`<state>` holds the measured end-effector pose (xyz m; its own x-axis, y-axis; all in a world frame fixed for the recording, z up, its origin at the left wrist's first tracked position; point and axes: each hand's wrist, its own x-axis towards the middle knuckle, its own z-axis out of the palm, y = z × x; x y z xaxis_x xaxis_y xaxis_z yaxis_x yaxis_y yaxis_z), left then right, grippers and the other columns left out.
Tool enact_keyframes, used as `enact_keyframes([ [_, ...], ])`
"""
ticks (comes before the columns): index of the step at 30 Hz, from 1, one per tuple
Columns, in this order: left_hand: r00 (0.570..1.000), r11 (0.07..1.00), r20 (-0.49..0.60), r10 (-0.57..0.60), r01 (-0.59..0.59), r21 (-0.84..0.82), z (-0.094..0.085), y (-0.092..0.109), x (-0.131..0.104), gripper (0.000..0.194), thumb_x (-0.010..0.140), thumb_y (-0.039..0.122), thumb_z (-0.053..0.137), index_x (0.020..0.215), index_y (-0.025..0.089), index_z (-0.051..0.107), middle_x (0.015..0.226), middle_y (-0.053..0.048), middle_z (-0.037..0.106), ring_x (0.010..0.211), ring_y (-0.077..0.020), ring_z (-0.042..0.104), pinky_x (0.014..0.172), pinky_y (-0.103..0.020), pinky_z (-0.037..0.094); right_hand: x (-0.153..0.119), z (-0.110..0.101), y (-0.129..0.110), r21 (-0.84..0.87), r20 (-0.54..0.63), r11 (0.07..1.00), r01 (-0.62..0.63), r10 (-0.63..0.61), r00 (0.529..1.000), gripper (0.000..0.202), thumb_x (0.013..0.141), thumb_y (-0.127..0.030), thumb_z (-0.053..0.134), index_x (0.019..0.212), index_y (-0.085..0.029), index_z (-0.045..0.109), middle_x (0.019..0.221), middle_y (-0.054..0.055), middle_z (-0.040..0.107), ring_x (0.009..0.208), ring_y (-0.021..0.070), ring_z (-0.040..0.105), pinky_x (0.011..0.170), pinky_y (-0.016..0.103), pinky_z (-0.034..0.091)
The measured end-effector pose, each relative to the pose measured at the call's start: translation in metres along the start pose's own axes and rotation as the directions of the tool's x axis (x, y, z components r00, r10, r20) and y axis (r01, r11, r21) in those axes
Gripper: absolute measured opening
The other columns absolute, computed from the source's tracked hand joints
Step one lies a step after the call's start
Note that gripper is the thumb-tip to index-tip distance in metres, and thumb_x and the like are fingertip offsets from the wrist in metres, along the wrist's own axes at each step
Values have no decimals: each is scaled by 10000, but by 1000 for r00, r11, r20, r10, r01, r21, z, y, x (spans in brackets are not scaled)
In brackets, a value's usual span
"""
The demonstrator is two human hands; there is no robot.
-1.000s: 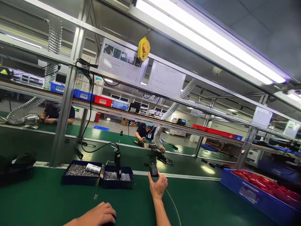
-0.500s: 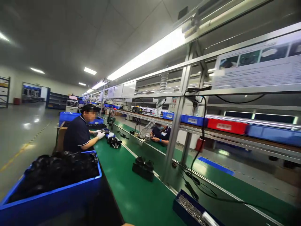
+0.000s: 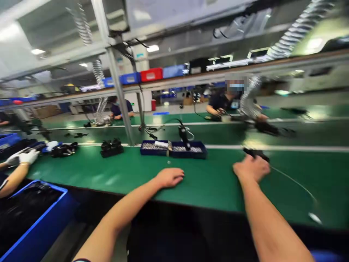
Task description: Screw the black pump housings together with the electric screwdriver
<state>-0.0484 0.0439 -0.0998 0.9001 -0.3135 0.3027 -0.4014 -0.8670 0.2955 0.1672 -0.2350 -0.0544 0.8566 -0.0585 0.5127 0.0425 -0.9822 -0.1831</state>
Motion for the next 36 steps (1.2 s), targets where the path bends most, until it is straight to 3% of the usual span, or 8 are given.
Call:
enact_keyframes([
  [2,999,1000,-23,-24,24,-19,0,-3,-1,335,1051,349,515,1241,175,730,1409,-98,681,1344,-242,611,1198,-372,454,-16,9,31,4,51,999,-32,32,998,313,1030,-287,615,1295,-120,616,1395,163,546,1261,314,542,1004,452,492],
  [4,997,999,-55,-52,51,-19,-1,-3,-3,289,1049,339,526,1170,198,746,1321,-78,732,1276,-232,648,1164,-370,481,-23,19,41,44,101,999,-11,6,995,280,1055,-226,521,1270,-80,623,1361,207,533,1250,315,525,947,393,448],
  [10,922,977,-335,-193,213,25,-13,-15,-6,282,1057,316,486,1181,152,680,1255,-148,705,1222,-264,607,1148,-451,457,-15,41,45,184,189,983,7,-43,981,296,1071,-217,478,1306,-64,572,1309,211,534,1045,240,598,853,351,434],
  [14,887,974,-419,-195,227,26,-14,-27,-4,235,1034,317,513,1054,173,696,1117,-130,733,1107,-268,642,1062,-450,506,-9,47,47,235,214,972,-17,-35,976,308,1066,-295,552,1307,-105,572,1279,146,586,1009,226,625,882,377,517],
  [18,889,982,-426,-165,187,9,-12,-32,-2,237,1018,359,538,992,203,715,1064,-103,756,1056,-276,680,976,-435,549,-5,48,47,262,228,964,-33,-29,973,321,1055,-352,602,1305,-151,593,1273,113,618,1030,238,649,909,422,560],
  [23,886,982,-424,-187,186,-45,-9,-38,-1,262,1014,386,543,1073,207,724,1098,-99,764,971,-262,712,848,-399,580,-4,48,46,276,257,961,-28,-45,965,340,1046,-385,624,1303,-162,612,1267,106,640,1091,258,653,962,464,558],
  [29,891,977,-401,-214,186,-108,-9,-36,-1,289,1000,411,559,1111,199,722,1088,-94,768,943,-252,719,816,-381,586,-9,41,47,275,274,961,-11,-68,959,346,1044,-406,630,1293,-166,626,1277,107,647,1116,264,653,992,485,549],
  [36,928,976,-313,-201,165,-139,-4,-35,0,264,970,412,586,1072,216,731,1042,-75,766,902,-245,719,810,-373,583,-7,41,48,260,267,965,16,-88,960,336,1046,-402,630,1290,-171,631,1268,102,656,1102,258,662,987,483,557],
])
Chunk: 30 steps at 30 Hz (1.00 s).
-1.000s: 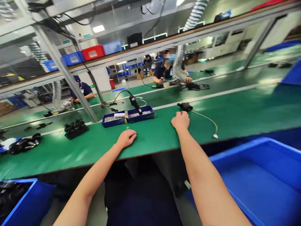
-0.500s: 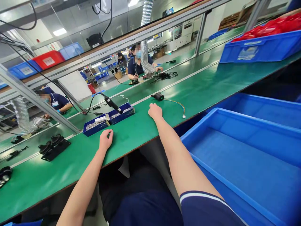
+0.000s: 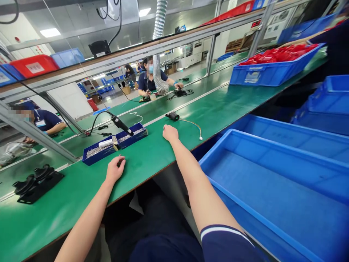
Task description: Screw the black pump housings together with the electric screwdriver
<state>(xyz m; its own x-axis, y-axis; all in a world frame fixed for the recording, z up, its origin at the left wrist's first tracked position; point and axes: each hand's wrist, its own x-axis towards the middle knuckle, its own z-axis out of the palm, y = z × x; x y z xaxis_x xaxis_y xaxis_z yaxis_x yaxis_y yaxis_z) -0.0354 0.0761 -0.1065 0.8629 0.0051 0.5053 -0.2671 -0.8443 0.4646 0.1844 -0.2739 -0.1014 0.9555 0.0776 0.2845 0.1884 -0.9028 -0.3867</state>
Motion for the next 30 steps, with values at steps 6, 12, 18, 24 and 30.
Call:
enact_keyframes([
  [6,999,1000,38,-19,19,1,2,-2,-1,258,954,412,605,1079,223,729,991,-64,753,886,-245,708,817,-380,580,3,6,3,-8,-11,1000,12,-12,1000,308,1048,-379,635,1270,-165,639,1232,95,669,1072,248,676,966,471,575],
  [12,998,1000,64,-21,22,-11,2,2,-5,246,946,407,615,1084,236,725,1021,-65,753,916,-253,706,843,-391,581,1,7,3,-23,-16,999,27,-28,999,302,1048,-377,633,1265,-166,639,1226,93,669,1057,243,677,956,464,577],
  [18,995,999,91,36,-36,0,1,10,-6,187,962,351,596,1049,235,712,1031,-77,741,960,-279,676,887,-448,560,-4,2,1,-27,-23,998,50,-51,998,282,1051,-365,633,1246,-163,648,1204,90,679,1039,236,685,943,453,587],
  [24,981,989,125,145,-149,24,3,30,-13,174,1007,261,531,994,232,702,1033,-89,717,1014,-277,649,953,-470,543,-11,-5,-11,25,-20,980,196,-195,981,263,1053,-365,628,1214,-161,666,1198,88,691,1044,237,686,960,462,573],
  [30,929,947,186,319,-320,-26,11,63,-23,219,1026,202,477,1030,235,693,1020,-98,727,958,-257,658,851,-403,567,-38,5,-57,133,67,882,453,-464,883,223,1052,-312,596,1168,-151,697,1174,84,708,1044,228,678,971,420,528],
])
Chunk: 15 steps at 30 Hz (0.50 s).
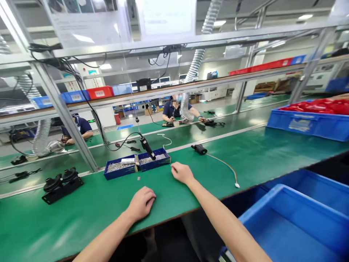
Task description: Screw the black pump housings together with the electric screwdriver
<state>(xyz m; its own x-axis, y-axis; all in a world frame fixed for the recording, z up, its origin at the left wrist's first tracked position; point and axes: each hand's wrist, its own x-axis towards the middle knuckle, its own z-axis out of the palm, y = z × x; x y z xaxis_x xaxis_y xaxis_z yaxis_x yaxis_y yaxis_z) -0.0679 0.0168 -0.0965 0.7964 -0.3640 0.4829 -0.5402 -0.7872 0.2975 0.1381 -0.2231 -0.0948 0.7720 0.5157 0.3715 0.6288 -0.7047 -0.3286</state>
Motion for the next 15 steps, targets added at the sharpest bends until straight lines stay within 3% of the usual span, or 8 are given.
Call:
enact_keyframes([
  [5,970,973,64,233,-232,-12,21,16,-7,184,991,219,497,1052,242,669,866,-95,729,790,-238,667,727,-376,555,4,34,-69,123,87,981,148,-159,983,247,1024,-306,556,1112,-210,766,1139,64,731,997,193,692,912,286,478],
  [7,951,952,78,300,-303,36,28,9,-16,136,982,253,535,1040,250,658,847,-89,726,773,-231,671,693,-369,546,12,48,-94,176,87,974,145,-162,983,255,1020,-317,546,1090,-216,769,1092,60,740,976,194,697,883,277,470],
  [9,930,923,49,365,-368,111,24,-8,-27,82,974,297,581,980,257,652,823,-65,727,737,-214,664,625,-351,528,23,59,-114,226,93,966,127,-151,984,248,1007,-333,558,1039,-207,769,994,58,749,920,203,702,823,284,471],
  [11,935,921,-16,353,-345,180,2,-34,-37,67,952,309,612,960,257,653,820,-54,732,712,-207,660,598,-341,528,37,68,-128,268,122,957,113,-150,981,263,992,-369,579,913,-200,764,847,50,743,817,214,699,728,293,460],
  [12,957,940,-55,286,-269,210,-18,-49,-42,76,938,301,615,979,255,660,845,-61,738,728,-211,669,622,-339,547,44,73,-132,286,143,952,110,-156,977,287,985,-384,586,841,-200,752,777,45,733,759,217,693,680,296,445],
  [14,988,960,-151,6,36,278,-70,-82,-51,166,912,278,600,1057,258,679,976,-88,752,863,-236,702,763,-360,599,55,80,-138,309,175,945,109,-169,970,287,968,-383,606,780,-204,730,732,47,729,726,230,695,637,303,420],
  [15,967,927,-210,-141,203,314,-100,-99,-56,213,910,268,580,1094,261,688,1055,-102,750,963,-248,710,851,-370,609,60,83,-139,313,185,943,109,-173,967,266,958,-371,615,780,-207,724,739,51,734,741,242,702,638,310,415],
])
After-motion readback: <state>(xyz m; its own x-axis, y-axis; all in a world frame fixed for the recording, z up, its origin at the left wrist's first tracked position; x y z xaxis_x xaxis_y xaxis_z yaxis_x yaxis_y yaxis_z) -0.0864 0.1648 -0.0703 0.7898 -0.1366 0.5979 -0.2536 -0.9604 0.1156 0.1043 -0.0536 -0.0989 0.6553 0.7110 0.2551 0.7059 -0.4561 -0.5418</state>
